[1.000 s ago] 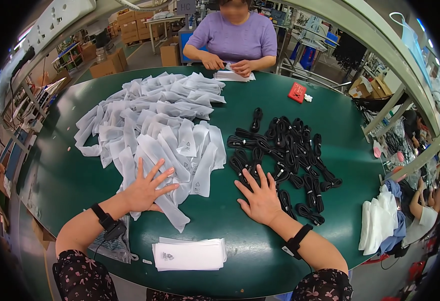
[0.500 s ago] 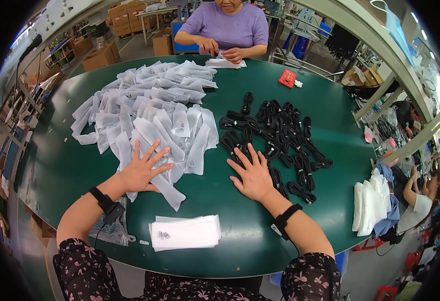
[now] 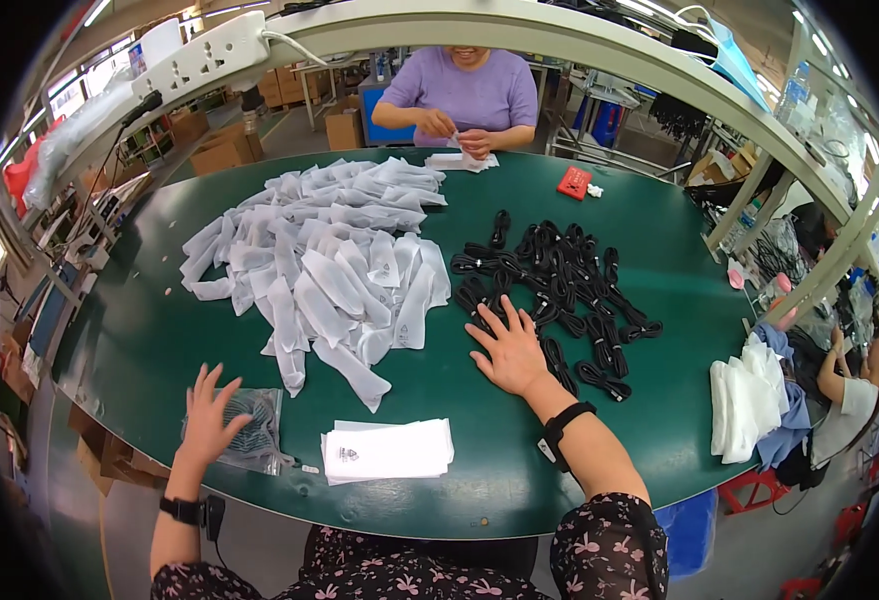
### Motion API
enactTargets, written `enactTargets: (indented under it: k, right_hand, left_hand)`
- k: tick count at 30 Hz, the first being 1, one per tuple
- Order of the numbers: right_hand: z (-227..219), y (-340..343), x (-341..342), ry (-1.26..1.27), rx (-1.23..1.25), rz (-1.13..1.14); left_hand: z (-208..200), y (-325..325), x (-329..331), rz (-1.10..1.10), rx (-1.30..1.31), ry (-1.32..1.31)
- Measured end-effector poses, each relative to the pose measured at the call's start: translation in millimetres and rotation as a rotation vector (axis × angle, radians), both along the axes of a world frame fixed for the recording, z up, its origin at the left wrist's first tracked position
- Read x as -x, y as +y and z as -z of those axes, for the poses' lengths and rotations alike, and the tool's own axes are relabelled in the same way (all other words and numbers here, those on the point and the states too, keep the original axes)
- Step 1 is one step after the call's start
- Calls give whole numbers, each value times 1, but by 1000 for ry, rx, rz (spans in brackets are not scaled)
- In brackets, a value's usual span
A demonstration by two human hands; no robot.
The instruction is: The person picks up a cable and a white sleeve, slides the cable into the sleeve, and places it on a stack. After repeating this, the person opens a plastic bag and places the stacked sleeved cables inside.
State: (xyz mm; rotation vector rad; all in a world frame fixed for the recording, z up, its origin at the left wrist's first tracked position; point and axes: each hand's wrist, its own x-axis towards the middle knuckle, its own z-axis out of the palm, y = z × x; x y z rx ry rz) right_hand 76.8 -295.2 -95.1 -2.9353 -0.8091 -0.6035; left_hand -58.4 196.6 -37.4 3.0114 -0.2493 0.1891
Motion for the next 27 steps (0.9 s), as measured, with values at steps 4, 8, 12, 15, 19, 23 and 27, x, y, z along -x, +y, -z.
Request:
enactTargets:
  k: [4, 8, 12, 15, 19, 23, 27]
  right_hand:
    - [-4, 3, -2, -13, 8, -12]
    - [-10, 2, 1, -52, 44, 5]
    - [-35, 45, 33, -104, -184, 9]
    - [-39, 71, 76, 353, -382, -56]
    - [-34, 91, 104, 468, -266, -79]
    - [-41, 97, 103, 687, -195, 13]
    - [-37, 104, 100, 741, -100, -23]
  left_hand:
    - [25, 26, 38, -197, 39, 70]
    - [31, 27, 40, -197, 73, 72]
    - [43, 43, 38, -242, 90, -81]
    - [46, 54, 36, -336, 108, -133]
    - [47, 61, 33, -445, 155, -58]
    - [54, 67, 28, -414, 260, -62]
    - [59, 57, 26, -345, 381, -166]
